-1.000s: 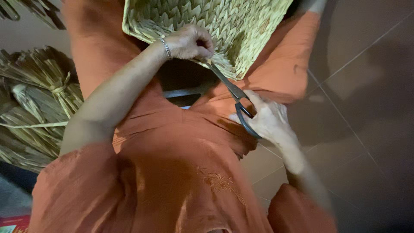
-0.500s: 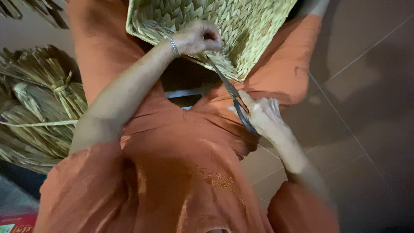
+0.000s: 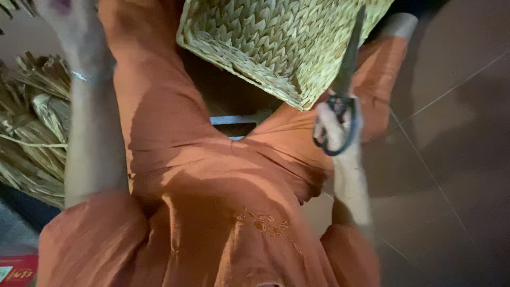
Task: The person sits on the floor working on a woven water-hyacinth basket. They tuck and weave flat strips along the basket rim, trim excess weave and loose ends with scissors, then set the basket aside and assemble and adjust a yellow bamboo frame, fitting small bamboo pieces into it.
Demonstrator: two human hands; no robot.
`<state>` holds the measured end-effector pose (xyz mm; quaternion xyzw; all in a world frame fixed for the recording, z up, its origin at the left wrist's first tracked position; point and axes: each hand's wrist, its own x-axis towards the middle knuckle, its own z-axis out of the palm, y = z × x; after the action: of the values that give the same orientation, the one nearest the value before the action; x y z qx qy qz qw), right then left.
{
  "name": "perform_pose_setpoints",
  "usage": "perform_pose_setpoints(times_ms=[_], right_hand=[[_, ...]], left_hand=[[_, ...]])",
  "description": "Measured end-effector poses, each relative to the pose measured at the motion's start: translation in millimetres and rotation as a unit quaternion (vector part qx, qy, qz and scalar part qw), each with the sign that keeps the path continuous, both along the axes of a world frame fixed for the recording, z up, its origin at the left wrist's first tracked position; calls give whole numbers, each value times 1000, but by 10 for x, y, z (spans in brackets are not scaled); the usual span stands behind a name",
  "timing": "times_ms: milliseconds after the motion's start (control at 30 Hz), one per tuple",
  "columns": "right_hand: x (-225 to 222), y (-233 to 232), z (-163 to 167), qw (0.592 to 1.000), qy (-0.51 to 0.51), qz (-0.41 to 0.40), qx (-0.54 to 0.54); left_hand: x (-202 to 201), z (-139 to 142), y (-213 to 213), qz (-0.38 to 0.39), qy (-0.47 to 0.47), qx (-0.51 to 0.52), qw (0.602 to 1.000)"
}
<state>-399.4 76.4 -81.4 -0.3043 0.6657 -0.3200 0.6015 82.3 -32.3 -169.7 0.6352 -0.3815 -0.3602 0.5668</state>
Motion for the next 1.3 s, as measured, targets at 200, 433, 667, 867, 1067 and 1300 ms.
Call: perform_pose_setpoints(times_ms=[200, 433, 667, 867, 1067, 1300], right_hand=[[356, -175, -58, 950, 187, 251, 12], [419, -385, 22, 863, 264, 429, -42], [455, -424, -1, 861, 253, 440, 25], [573, -597, -144, 858, 226, 461, 13], [696, -762, -174, 853, 213, 477, -8], [785, -894, -126, 836, 194, 508, -76]], left_hand=[[-702, 36, 229, -307, -333, -79, 888], [-1323, -375, -313, -584, -437, 10, 684], [-1639, -816, -603, -686, -520, 135, 490], [-1602, -767, -711, -680, -502, 151, 512], [-1609, -642, -755, -692, -496, 173, 495], [-1587, -783, -722, -704, -485, 112, 507]])
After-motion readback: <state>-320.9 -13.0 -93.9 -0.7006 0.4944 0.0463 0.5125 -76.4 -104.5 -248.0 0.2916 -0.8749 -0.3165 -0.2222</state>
